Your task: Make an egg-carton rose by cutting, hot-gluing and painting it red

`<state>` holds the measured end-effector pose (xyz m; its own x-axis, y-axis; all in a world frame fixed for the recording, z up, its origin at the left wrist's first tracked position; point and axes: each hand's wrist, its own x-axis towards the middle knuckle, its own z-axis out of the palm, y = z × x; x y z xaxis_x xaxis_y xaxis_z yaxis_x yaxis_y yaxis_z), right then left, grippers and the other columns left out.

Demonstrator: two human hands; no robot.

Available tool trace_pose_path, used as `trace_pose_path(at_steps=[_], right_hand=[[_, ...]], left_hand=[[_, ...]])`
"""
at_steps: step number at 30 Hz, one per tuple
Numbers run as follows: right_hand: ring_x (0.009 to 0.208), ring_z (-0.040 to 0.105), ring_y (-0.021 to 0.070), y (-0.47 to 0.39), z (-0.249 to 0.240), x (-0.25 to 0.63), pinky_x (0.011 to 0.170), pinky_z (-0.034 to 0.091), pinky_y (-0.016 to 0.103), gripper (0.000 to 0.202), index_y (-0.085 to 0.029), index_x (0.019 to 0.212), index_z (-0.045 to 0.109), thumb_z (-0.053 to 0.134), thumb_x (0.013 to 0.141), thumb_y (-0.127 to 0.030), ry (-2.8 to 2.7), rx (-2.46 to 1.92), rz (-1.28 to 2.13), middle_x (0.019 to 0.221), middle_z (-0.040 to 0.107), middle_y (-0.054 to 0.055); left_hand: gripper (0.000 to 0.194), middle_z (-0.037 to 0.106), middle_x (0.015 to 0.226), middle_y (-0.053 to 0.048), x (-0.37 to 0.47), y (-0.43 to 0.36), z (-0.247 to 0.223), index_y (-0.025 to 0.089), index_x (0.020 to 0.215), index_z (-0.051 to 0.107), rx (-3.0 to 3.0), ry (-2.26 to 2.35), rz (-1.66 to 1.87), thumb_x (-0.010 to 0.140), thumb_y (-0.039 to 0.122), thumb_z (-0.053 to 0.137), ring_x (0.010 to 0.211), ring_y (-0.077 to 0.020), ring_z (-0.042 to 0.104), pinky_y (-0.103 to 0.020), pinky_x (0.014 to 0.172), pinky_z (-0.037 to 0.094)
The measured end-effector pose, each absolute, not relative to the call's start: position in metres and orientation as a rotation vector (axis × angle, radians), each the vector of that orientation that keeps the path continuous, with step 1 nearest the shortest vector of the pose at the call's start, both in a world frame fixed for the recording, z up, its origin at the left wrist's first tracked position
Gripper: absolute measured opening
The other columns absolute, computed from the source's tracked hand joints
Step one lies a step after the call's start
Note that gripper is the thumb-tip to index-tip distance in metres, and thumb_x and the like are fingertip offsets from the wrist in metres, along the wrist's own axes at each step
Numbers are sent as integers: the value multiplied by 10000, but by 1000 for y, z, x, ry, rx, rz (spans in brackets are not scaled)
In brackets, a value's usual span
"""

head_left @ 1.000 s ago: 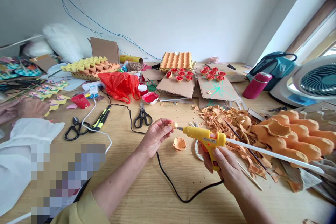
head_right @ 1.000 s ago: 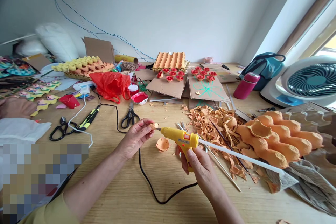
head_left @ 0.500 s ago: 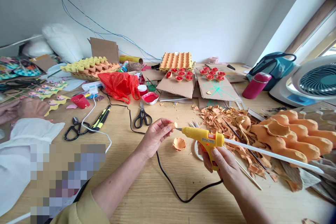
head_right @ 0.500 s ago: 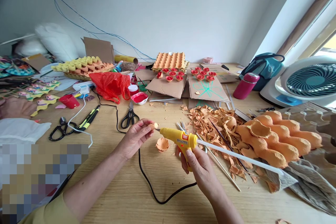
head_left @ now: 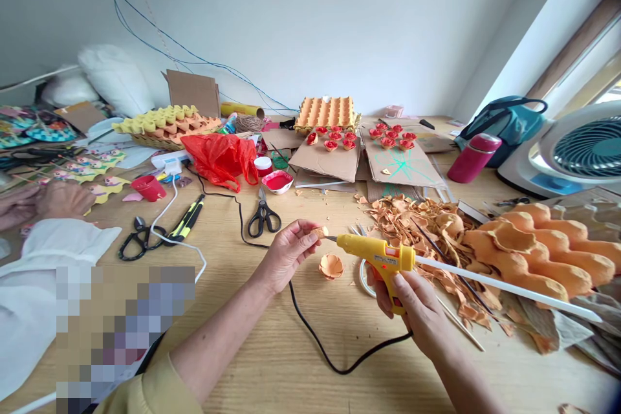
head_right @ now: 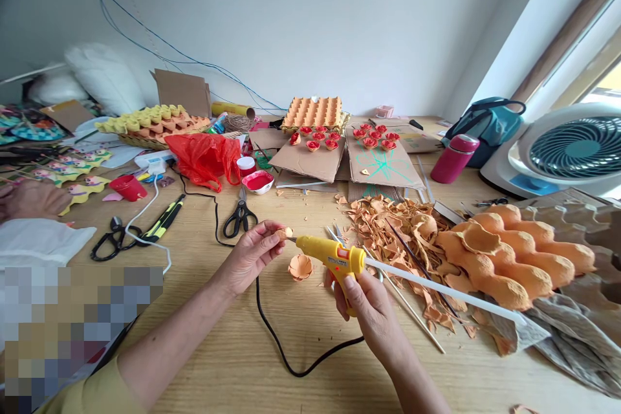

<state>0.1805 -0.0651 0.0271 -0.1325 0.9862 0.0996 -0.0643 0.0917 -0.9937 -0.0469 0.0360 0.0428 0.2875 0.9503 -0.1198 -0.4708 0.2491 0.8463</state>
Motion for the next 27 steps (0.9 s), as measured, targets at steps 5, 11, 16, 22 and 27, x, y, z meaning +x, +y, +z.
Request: trace_pose_path(at_steps=[5, 11, 16, 22, 27], right_hand=[[597, 388, 137, -66, 29, 181, 562, 311, 290, 396, -190, 931, 622, 444, 1019, -533, -1305, -1038, 1260, 663, 465, -14], [603, 405, 134, -65, 28, 181, 553, 332, 281, 411, -186, 929, 644, 462, 1010, -546, -1285, -1045, 1242, 672, 475, -5], [585, 416, 139, -64, 29, 180, 543, 346, 282, 424, -186, 900, 638, 485, 988, -571, -1295, -1053, 1216, 647, 481, -7], [593, 415, 146, -65, 32, 180, 549, 353, 286, 427, -189, 890, 638, 473, 993, -569, -1306, -1062, 1196, 650, 481, -4], [593, 408, 145, -64, 29, 181, 551, 343, 285, 411, -194, 896, 629, 475, 994, -562, -1299, -1049, 1201, 647, 477, -8]], left_hand=[[376, 741, 871, 1, -47, 36, 44, 152, 891, 703, 773, 725, 1101, 622, 273, 936, 686, -54, 627, -173, 677, 508], [379, 742, 867, -8, -46, 35, 44, 144, 901, 718, 748, 723, 1088, 619, 267, 938, 676, -56, 630, -169, 657, 515], [370, 739, 858, -8, -46, 36, 42, 141, 908, 734, 734, 704, 1091, 623, 260, 938, 673, -59, 641, -164, 645, 530], [363, 733, 833, -13, -46, 37, 40, 137, 916, 742, 707, 668, 1075, 633, 259, 934, 669, -66, 650, -154, 617, 532], [386, 732, 860, -22, -47, 37, 39, 134, 950, 733, 698, 651, 1055, 640, 253, 931, 680, -68, 657, -158, 627, 546]])
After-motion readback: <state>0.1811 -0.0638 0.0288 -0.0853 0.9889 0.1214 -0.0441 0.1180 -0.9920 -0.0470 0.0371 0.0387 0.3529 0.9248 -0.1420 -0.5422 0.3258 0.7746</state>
